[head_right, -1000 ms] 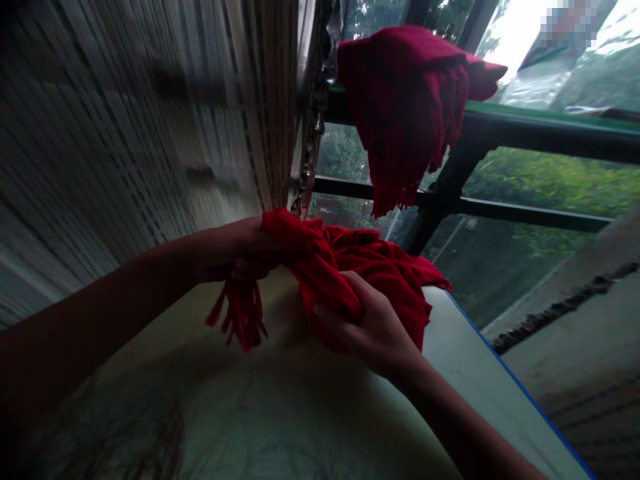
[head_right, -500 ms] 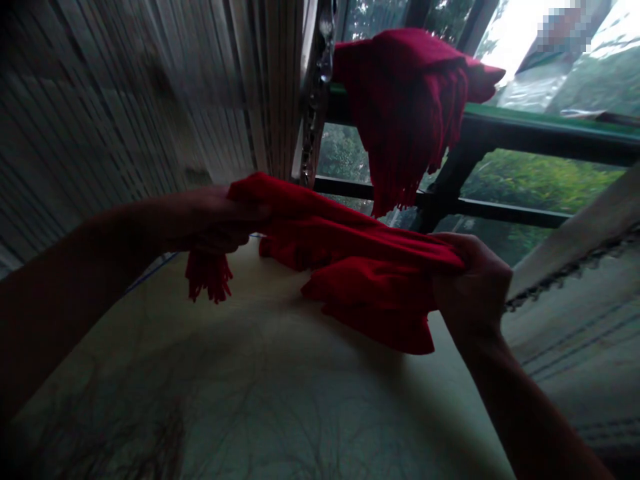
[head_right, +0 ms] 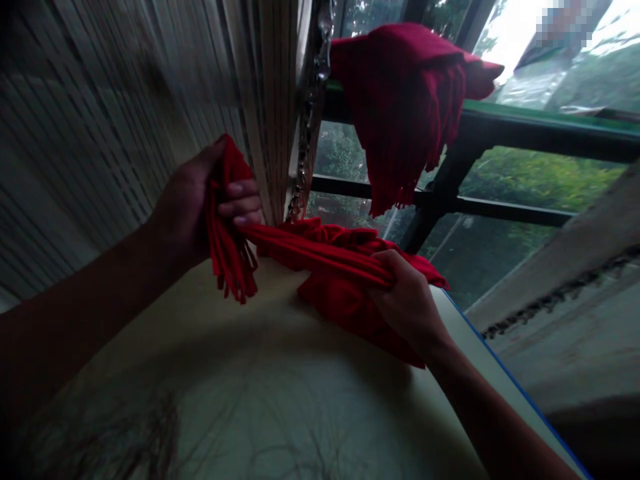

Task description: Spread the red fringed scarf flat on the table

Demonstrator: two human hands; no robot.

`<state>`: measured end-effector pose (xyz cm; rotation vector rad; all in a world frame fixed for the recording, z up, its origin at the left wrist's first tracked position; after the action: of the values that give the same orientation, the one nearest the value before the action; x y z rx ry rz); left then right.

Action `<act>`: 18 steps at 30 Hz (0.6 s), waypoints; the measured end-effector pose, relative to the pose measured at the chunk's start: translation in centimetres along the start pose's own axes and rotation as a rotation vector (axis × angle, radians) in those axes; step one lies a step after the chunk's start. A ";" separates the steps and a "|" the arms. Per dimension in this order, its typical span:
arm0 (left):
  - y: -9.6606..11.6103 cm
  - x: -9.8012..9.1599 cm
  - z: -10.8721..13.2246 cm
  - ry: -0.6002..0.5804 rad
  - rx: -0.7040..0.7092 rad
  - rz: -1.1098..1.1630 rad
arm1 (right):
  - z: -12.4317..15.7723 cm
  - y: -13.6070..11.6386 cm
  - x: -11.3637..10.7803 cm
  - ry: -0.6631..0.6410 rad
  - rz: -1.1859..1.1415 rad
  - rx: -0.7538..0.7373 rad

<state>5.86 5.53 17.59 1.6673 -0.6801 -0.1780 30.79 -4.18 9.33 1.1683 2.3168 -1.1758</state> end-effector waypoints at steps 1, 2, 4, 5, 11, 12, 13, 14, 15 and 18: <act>-0.7 0.2 -0.1 -0.020 -0.009 -0.047 | -0.1 0.0 -0.9 0.052 0.040 -0.015; -1.4 0.4 -0.1 -0.032 -0.014 -0.144 | -0.1 -0.1 -1.7 0.097 0.073 -0.037; -3.1 1.1 0.0 -0.077 -0.025 -0.401 | -0.1 -0.6 -2.8 0.159 0.123 -0.076; -4.0 1.8 0.3 -0.129 -0.034 -0.535 | 0.0 -1.0 -3.0 0.176 0.137 -0.093; -8.8 5.6 3.4 -0.558 -0.182 -0.977 | 0.4 -2.5 -2.5 0.165 0.193 -0.153; -8.9 5.8 3.6 -0.575 -0.203 -0.985 | 0.4 -2.4 -2.5 0.163 0.212 -0.152; -8.7 5.9 3.7 -0.576 -0.212 -0.986 | 0.4 -2.3 -2.6 0.165 0.226 -0.149; -8.2 6.0 3.7 -0.561 -0.209 -0.982 | 0.3 -2.0 -2.8 0.169 0.240 -0.144; -7.6 5.9 3.6 -0.533 -0.197 -0.973 | 0.3 -1.7 -3.1 0.180 0.245 -0.137; -5.6 5.3 3.1 -0.438 -0.180 -0.940 | -0.1 -0.5 -4.9 0.241 0.147 -0.135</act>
<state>10.52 0.47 13.00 1.6684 -0.1286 -1.2601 33.48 -6.92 12.42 1.4707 2.3879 -0.8545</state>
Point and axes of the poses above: each hand's wrist, its own z-axis away from the middle knuckle, its own x-axis out of the palm, y = z × x, the point moved 10 cm from there along -z, towards the middle knuckle, and after that the axes turned 7 degrees about -x, right-handed, at the moved point
